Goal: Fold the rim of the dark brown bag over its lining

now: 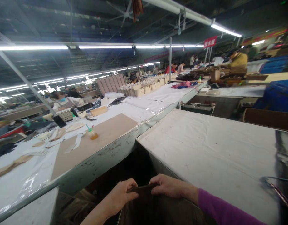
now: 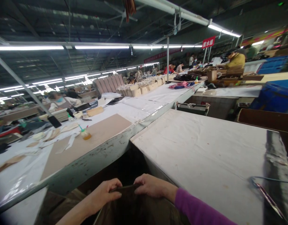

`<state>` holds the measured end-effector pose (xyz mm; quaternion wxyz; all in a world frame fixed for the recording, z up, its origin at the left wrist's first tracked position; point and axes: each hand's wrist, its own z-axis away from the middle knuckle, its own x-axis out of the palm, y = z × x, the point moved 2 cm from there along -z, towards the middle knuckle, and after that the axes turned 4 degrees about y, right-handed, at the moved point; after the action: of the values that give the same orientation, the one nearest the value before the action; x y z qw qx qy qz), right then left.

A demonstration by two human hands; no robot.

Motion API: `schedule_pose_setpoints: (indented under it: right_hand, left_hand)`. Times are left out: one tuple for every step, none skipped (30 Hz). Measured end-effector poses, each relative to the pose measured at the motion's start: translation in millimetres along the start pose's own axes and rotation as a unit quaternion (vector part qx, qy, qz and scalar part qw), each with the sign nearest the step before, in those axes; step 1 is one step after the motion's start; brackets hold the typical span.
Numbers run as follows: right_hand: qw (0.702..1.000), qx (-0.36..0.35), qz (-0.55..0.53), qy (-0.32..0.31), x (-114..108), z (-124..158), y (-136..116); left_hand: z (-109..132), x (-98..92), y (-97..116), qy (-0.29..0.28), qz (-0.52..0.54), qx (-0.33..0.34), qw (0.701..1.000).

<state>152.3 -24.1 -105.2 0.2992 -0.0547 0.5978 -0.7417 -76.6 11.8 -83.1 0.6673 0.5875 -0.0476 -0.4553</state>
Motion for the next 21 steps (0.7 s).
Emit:
schedule_pose_setpoints:
  right_hand:
    - [1.000,0.000,0.010,0.006,0.3,-1.4,0.1]
    - [1.000,0.001,0.020,0.011,0.6,-2.5,0.1]
    - [0.999,0.002,0.030,0.015,0.8,-3.2,0.0]
    - [0.999,0.002,0.039,0.019,0.9,-3.5,-0.5]
    - [0.999,0.001,0.048,0.021,0.8,-3.6,-1.4]
    - [0.998,-0.003,0.056,0.023,0.7,-3.4,-2.7]
    - [0.998,-0.009,0.063,0.023,0.6,-3.2,-4.2]
    - [0.997,-0.016,0.069,0.020,0.5,-3.0,-6.0]
    - [0.997,-0.026,0.073,0.016,0.6,-3.0,-7.6]
    - [0.996,-0.036,0.077,0.012,0.7,-3.1,-9.0]
    - [0.996,-0.044,0.081,0.011,1.0,-3.3,-9.8]
    - [0.995,-0.049,0.085,0.012,1.2,-3.5,-10.1]
    - [0.995,-0.051,0.088,0.016,1.4,-3.6,-9.8]
    - [0.995,-0.050,0.089,0.020,1.6,-3.6,-9.0]
    - [0.995,-0.046,0.089,0.024,1.7,-3.4,-7.9]
    - [0.995,-0.041,0.086,0.026,1.7,-3.0,-6.6]
    - [0.996,-0.035,0.082,0.026,1.4,-2.6,-5.2]
    - [0.996,-0.028,0.076,0.026,0.7,-2.0,-4.0]
    - [0.997,-0.020,0.069,0.024,-0.4,-1.2,-2.9]
    - [0.998,-0.012,0.060,0.021,-1.6,0.0,-1.9]
    - [0.999,-0.005,0.048,0.016,-3.0,1.8,-0.9]
  left_hand:
    - [0.2,0.3,0.0,0.015,-0.021,0.003,1.000]
    - [0.0,0.6,-0.2,0.028,-0.040,0.005,0.999]
    - [-0.4,0.9,-0.5,0.039,-0.057,0.004,0.998]
    - [-1.1,1.0,-0.7,0.048,-0.069,0.002,0.996]
    - [-2.2,1.1,-0.5,0.055,-0.076,-0.002,0.996]
    - [-3.4,1.1,0.4,0.059,-0.083,-0.006,0.995]
    - [-4.8,1.2,2.2,0.058,-0.094,-0.009,0.994]
    - [-6.4,1.4,5.1,0.054,-0.109,-0.010,0.993]
    - [-8.0,1.9,9.2,0.049,-0.131,-0.008,0.990]
    - [-9.7,2.7,14.2,0.043,-0.158,0.000,0.986]
    - [-11.4,4.1,19.8,0.038,-0.185,0.015,0.982]
    - [-12.9,6.0,25.2,0.035,-0.206,0.028,0.978]
    - [-14.4,8.2,29.7,0.034,-0.217,0.035,0.975]
    - [-15.9,10.4,32.6,0.035,-0.217,0.033,0.975]
    - [-17.4,12.4,33.3,0.037,-0.208,0.021,0.977]
    - [-19.1,14.1,31.9,0.035,-0.189,0.007,0.981]
    - [-21.0,15.0,28.5,0.028,-0.165,-0.007,0.986]
    - [-23.1,15.2,23.8,0.015,-0.137,-0.016,0.990]
    - [-25.1,14.6,18.5,-0.002,-0.108,-0.014,0.994]
    - [-26.5,12.9,13.0,-0.018,-0.077,-0.011,0.997]
    - [-26.9,10.6,7.7,-0.032,-0.043,-0.007,0.999]
